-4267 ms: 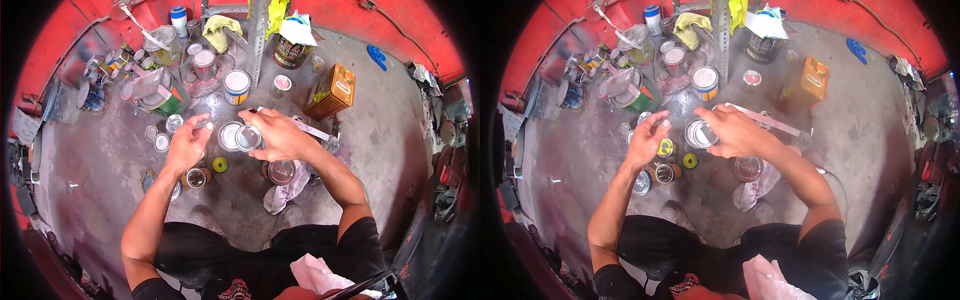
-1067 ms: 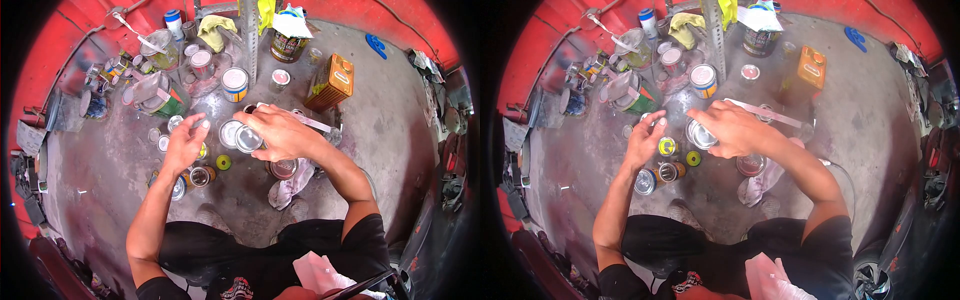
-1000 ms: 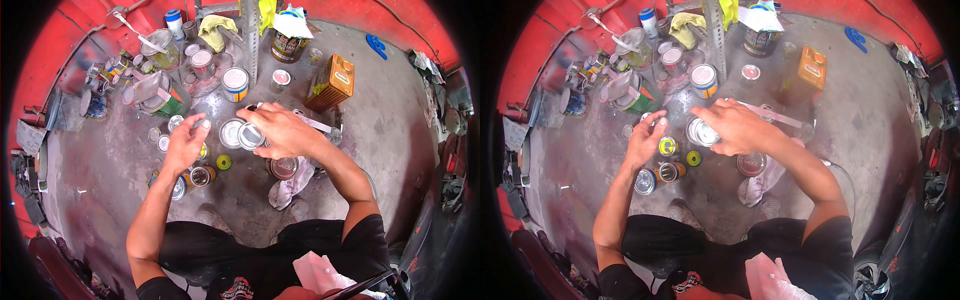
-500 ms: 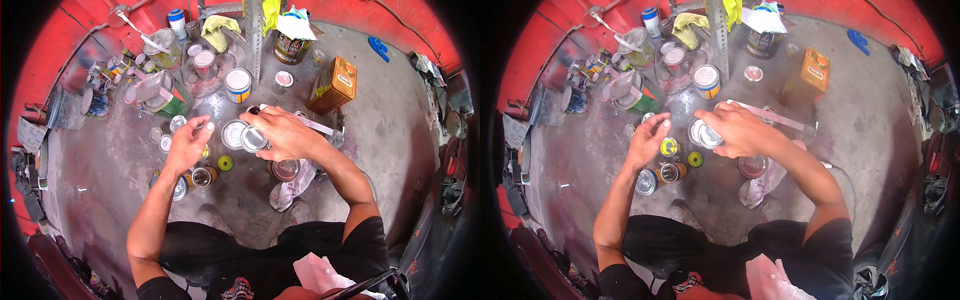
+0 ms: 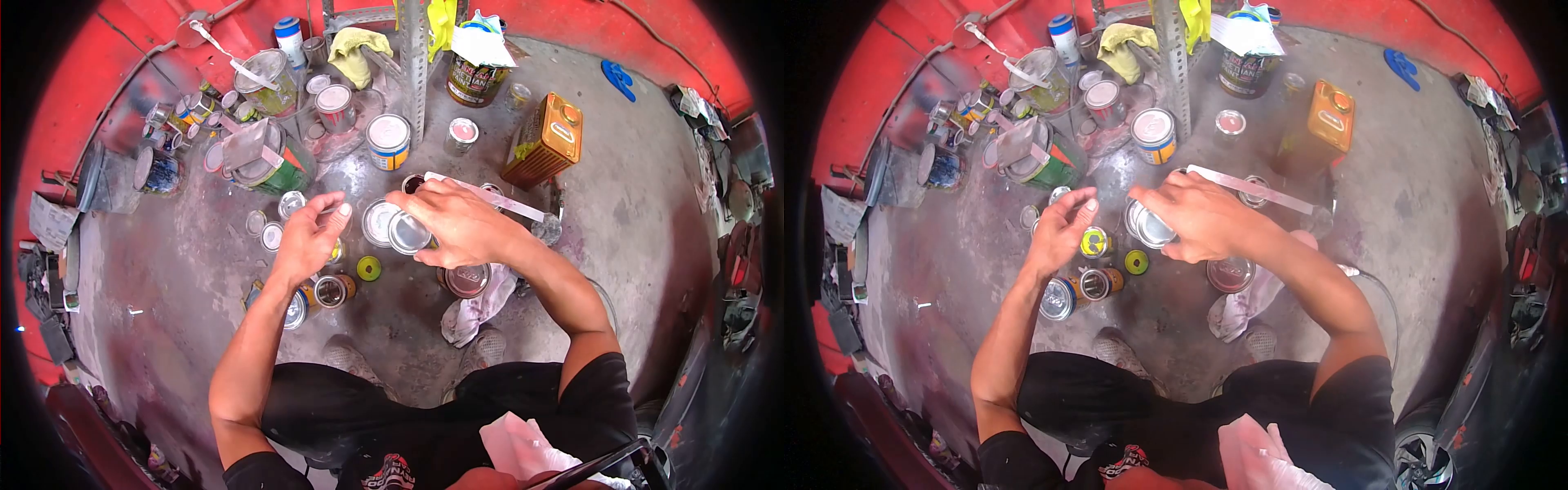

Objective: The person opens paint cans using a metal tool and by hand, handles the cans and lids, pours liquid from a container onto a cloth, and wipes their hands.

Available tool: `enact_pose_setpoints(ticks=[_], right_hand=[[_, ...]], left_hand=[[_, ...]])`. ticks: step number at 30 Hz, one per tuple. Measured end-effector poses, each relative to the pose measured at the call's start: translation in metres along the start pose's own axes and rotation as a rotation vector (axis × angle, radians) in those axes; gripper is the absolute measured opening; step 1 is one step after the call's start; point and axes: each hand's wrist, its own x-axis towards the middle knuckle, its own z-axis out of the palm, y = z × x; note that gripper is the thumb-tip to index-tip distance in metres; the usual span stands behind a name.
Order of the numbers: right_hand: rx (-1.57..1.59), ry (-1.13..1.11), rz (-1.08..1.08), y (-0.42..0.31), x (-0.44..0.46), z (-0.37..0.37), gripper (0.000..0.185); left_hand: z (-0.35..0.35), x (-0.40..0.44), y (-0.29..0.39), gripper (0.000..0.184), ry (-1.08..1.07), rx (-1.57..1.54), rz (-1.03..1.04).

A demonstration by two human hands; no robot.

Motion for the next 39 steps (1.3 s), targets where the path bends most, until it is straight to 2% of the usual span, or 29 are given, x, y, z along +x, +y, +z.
enact_pose_setpoints(ticks=[5,7,14,17,19,20,23,25,28,29,30,33,36,39], right_hand=[[-0.012,-0.055,0.063,0.0,-0.001,0.0,0.086],[0.021,-0.032,0.004,0.004,-0.001,0.011,0.086],[0.018,-0.044,0.025,0.017,-0.005,0.036,0.082],[0.002,0.052,-0.004,0.025,-0.009,0.053,0.08],[0.005,0.061,-0.003,0.028,-0.01,0.062,0.079],[0.002,0.049,-0.01,0.029,-0.011,0.065,0.079],[0.021,0.009,0.03,0.024,-0.012,0.062,0.075],[0.043,-0.042,0.054,0.025,-0.012,0.066,0.071],[0.003,0.0,0.045,0.026,-0.015,0.069,0.08],[-0.019,0.036,0.032,0.029,-0.016,0.074,0.081],[-0.017,0.043,0.036,0.029,-0.016,0.074,0.081],[-0.015,0.04,0.062,0.03,-0.018,0.069,0.079],[-0.027,0.007,0.093,0.032,-0.02,0.069,0.078],[-0.026,0.069,0.065,0.04,-0.026,0.072,0.077]], left_hand=[[-0.002,-0.001,0.002,0.051,-0.005,0.007,0.0],[-0.002,0.0,0.0,0.051,0.012,0.037,0.022],[-0.003,-0.002,-0.002,0.051,0.03,0.026,0.036],[-0.004,0.006,-0.003,0.048,0.077,0.235,0.133],[-0.004,0.036,0.003,0.05,0.169,0.716,0.506],[0.0,0.056,0.002,0.05,0.155,0.718,0.518],[0.018,0.125,-0.004,0.059,0.071,0.863,0.499],[0.04,0.166,0.0,0.076,-0.065,1.055,0.265],[0.068,0.214,0.006,0.086,-0.157,1.144,0.229],[0.076,0.228,0.003,0.098,-0.171,1.184,0.196],[0.081,0.232,0.007,0.098,-0.175,1.191,0.2],[0.094,0.246,0.002,0.118,-0.274,1.199,0.139],[0.094,0.266,-0.021,0.115,-0.294,1.166,0.26],[0.087,0.265,-0.016,0.107,-0.33,1.176,0.273]])
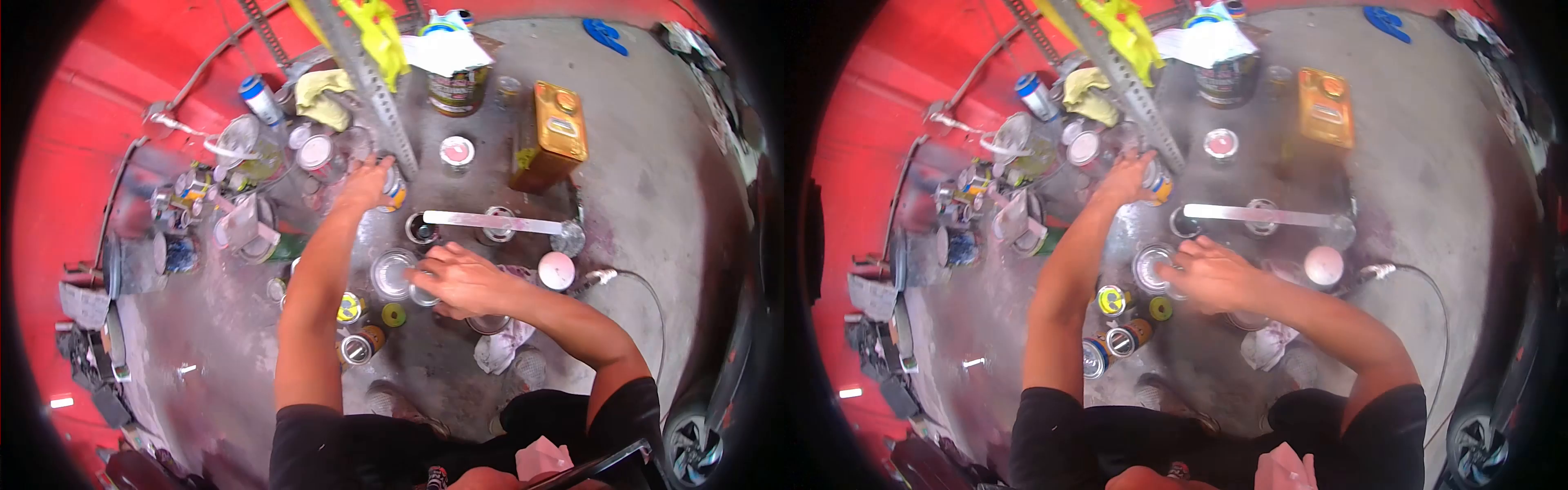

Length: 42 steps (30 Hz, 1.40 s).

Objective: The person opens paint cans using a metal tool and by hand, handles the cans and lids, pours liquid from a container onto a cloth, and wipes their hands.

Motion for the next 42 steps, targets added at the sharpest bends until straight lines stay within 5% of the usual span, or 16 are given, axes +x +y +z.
enact_pose_setpoints(ticks=[7,12,16,17,19,26,31,34,42], right_hand=[[0.008,-0.057,0.059,0.005,-0.001,-0.009,0.075],[-0.025,-0.058,0.077,0.01,-0.007,-0.016,0.078],[-0.013,-0.037,0.117,0.011,-0.014,-0.023,0.075],[-0.013,-0.021,0.117,0.011,-0.017,-0.024,0.076],[-0.031,-0.045,0.132,0.011,-0.02,-0.03,0.076],[-0.038,0.004,0.102,-0.002,-0.012,-0.046,0.075],[-0.013,-0.001,0.083,-0.007,-0.01,-0.041,0.076],[0.009,-0.001,0.071,-0.007,-0.007,-0.038,0.076],[0.07,0.011,0.037,-0.014,0.019,-0.04,0.074]], left_hand=[[-0.004,-0.016,0.009,0.098,0.048,-0.095,-0.223],[0.039,-0.048,-0.009,0.068,0.365,-0.138,-0.026],[0.057,-0.098,-0.006,0.05,0.358,-0.208,0.12],[0.054,-0.117,0.002,0.05,0.355,-0.217,0.122],[0.049,-0.147,0.014,0.06,0.002,-0.445,0.132],[0.053,-0.209,0.033,0.083,-0.048,-0.051,0.149],[0.011,-0.283,0.036,0.081,-0.122,-0.387,0.132],[-0.026,-0.355,0.066,0.076,-0.001,-0.319,0.336],[-0.067,-0.42,0.131,0.07,-0.038,-0.208,0.391]])
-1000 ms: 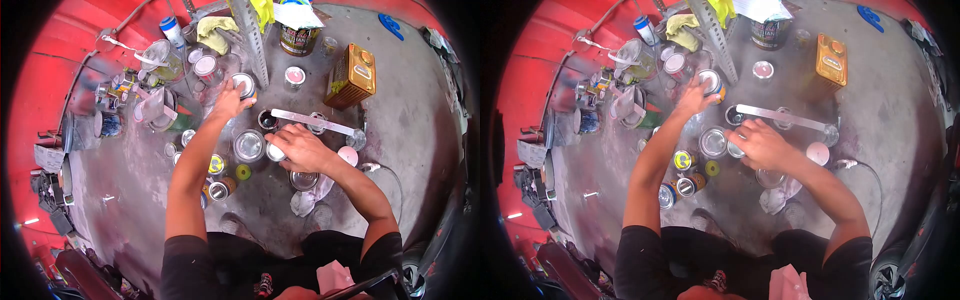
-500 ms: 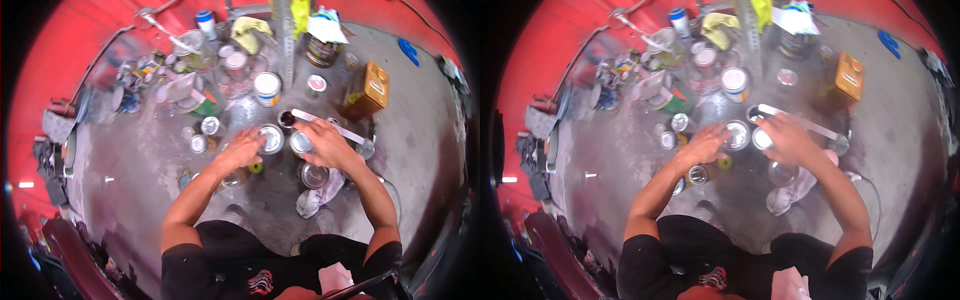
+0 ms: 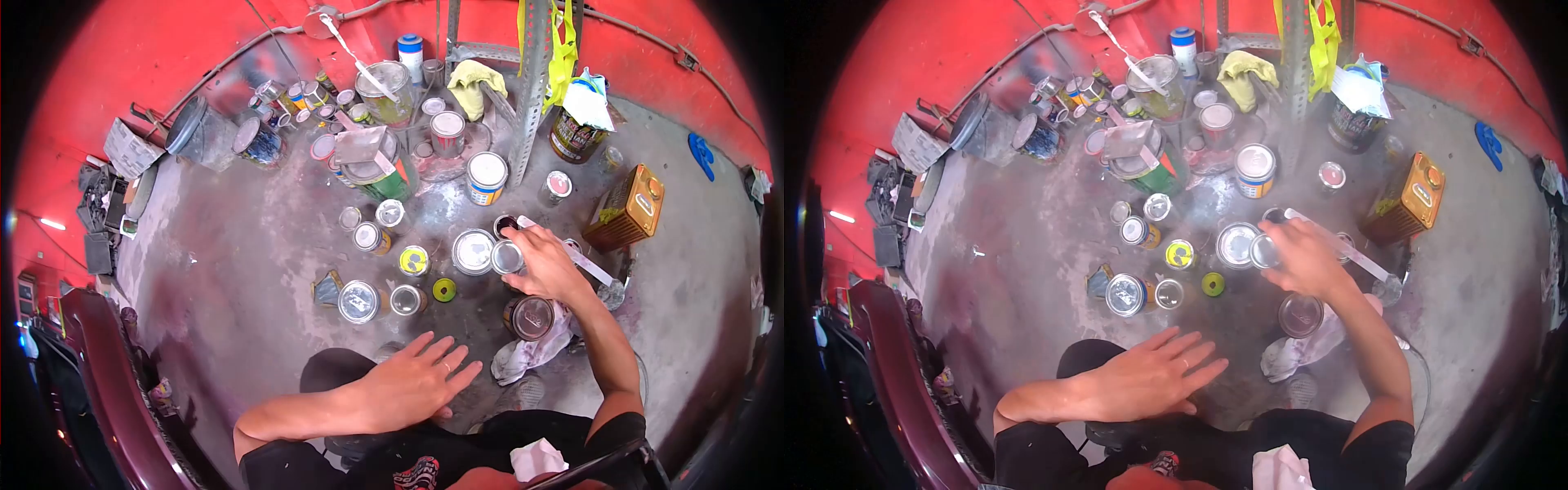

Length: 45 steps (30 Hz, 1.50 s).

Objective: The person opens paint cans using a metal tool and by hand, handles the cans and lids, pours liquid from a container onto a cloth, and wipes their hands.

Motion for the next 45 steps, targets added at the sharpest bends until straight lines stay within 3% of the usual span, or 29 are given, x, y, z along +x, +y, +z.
enact_pose_setpoints(ticks=[7,9,10,12,13,16,20,25,45], right_hand=[[-0.052,-0.037,0.014,-0.007,0.012,-0.005,0.074],[-0.061,-0.007,-0.015,0.003,0.01,0.0,0.074],[-0.057,-0.03,-0.016,0.006,0.01,0.001,0.075],[-0.064,-0.033,-0.035,0.009,0.01,0.006,0.076],[-0.069,-0.032,-0.013,0.008,0.01,0.006,0.076],[-0.06,-0.054,-0.025,-0.001,0.012,0.006,0.076],[-0.021,-0.069,-0.075,0.003,0.007,0.006,0.076],[-0.032,-0.058,-0.03,0.003,0.013,0.004,0.076],[-0.021,-0.054,-0.082,-0.011,0.014,-0.006,0.078]], left_hand=[[0.016,0.022,-0.012,0.069,0.022,0.03,0.03],[0.001,0.013,-0.022,0.074,-0.031,-0.272,0.025],[-0.008,0.007,-0.027,0.074,-0.039,-0.275,0.05],[-0.027,-0.005,-0.038,0.081,0.18,-0.256,0.007],[-0.035,-0.009,-0.042,0.081,0.171,-0.261,0.027],[-0.04,-0.015,-0.051,0.076,0.403,-0.314,-0.123],[-0.035,-0.013,-0.053,0.077,0.297,-0.293,-0.157],[-0.022,-0.006,-0.051,0.08,0.168,-0.345,0.045],[-0.026,-0.006,-0.049,0.084,0.193,-0.288,0.055]])
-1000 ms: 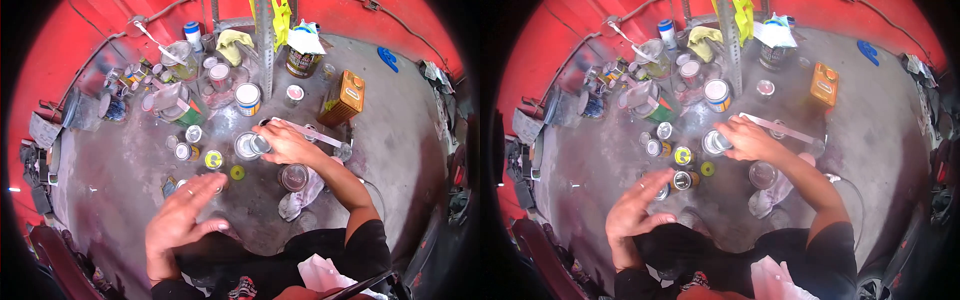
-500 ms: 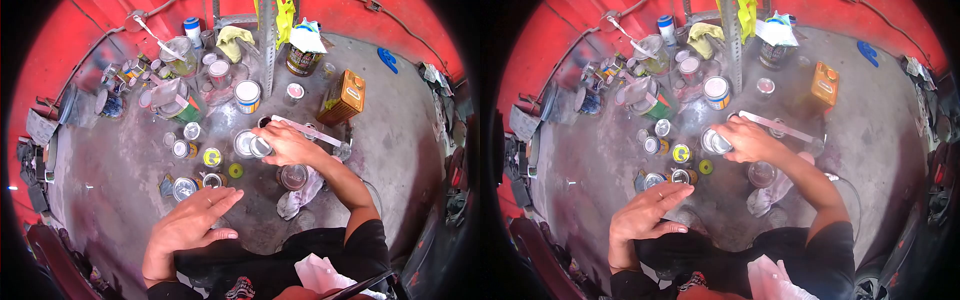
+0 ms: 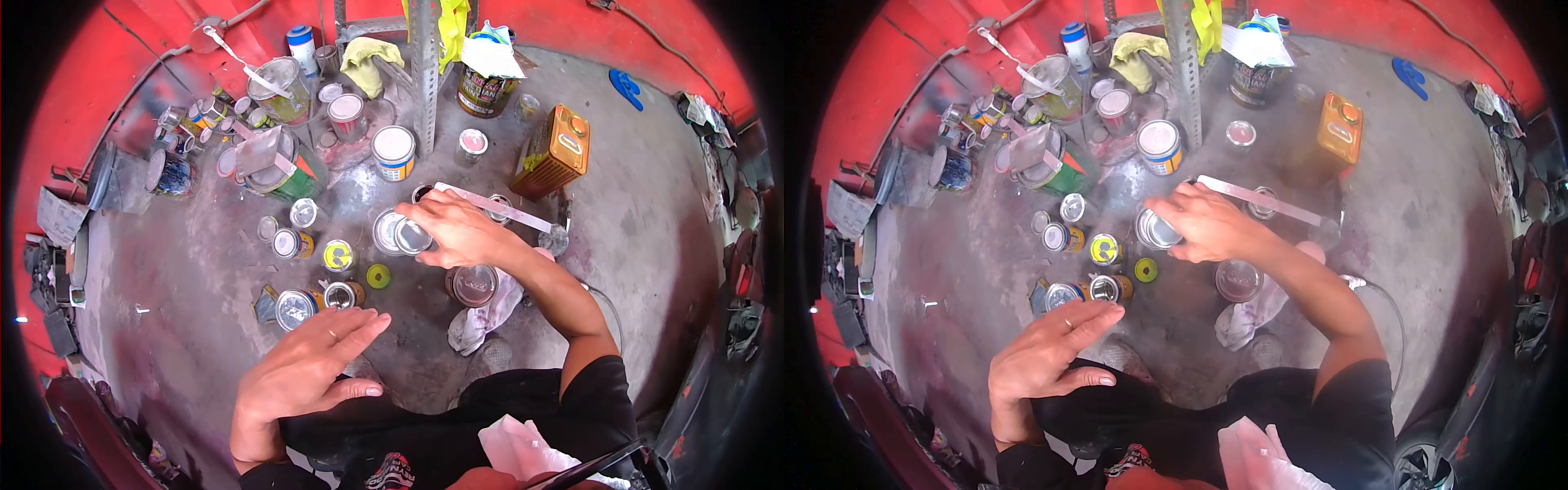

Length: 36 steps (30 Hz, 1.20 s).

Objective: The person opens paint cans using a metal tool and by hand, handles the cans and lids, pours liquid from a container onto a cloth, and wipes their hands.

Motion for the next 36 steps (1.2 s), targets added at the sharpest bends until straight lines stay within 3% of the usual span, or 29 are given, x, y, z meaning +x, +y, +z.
enact_pose_setpoints(ticks=[27,30,36], right_hand=[[0.017,-0.042,0.01,-0.005,0.001,-0.004,0.078],[-0.041,0.039,-0.045,0.003,-0.001,-0.004,0.078],[-0.017,-0.039,0.008,-0.006,0.0,-0.006,0.077]], left_hand=[[0.0,0.005,-0.004,0.084,-0.037,-0.014,0.005],[0.001,0.003,-0.005,0.084,-0.033,-0.021,-0.001],[0.001,0.004,-0.003,0.083,-0.033,-0.018,-0.021]])
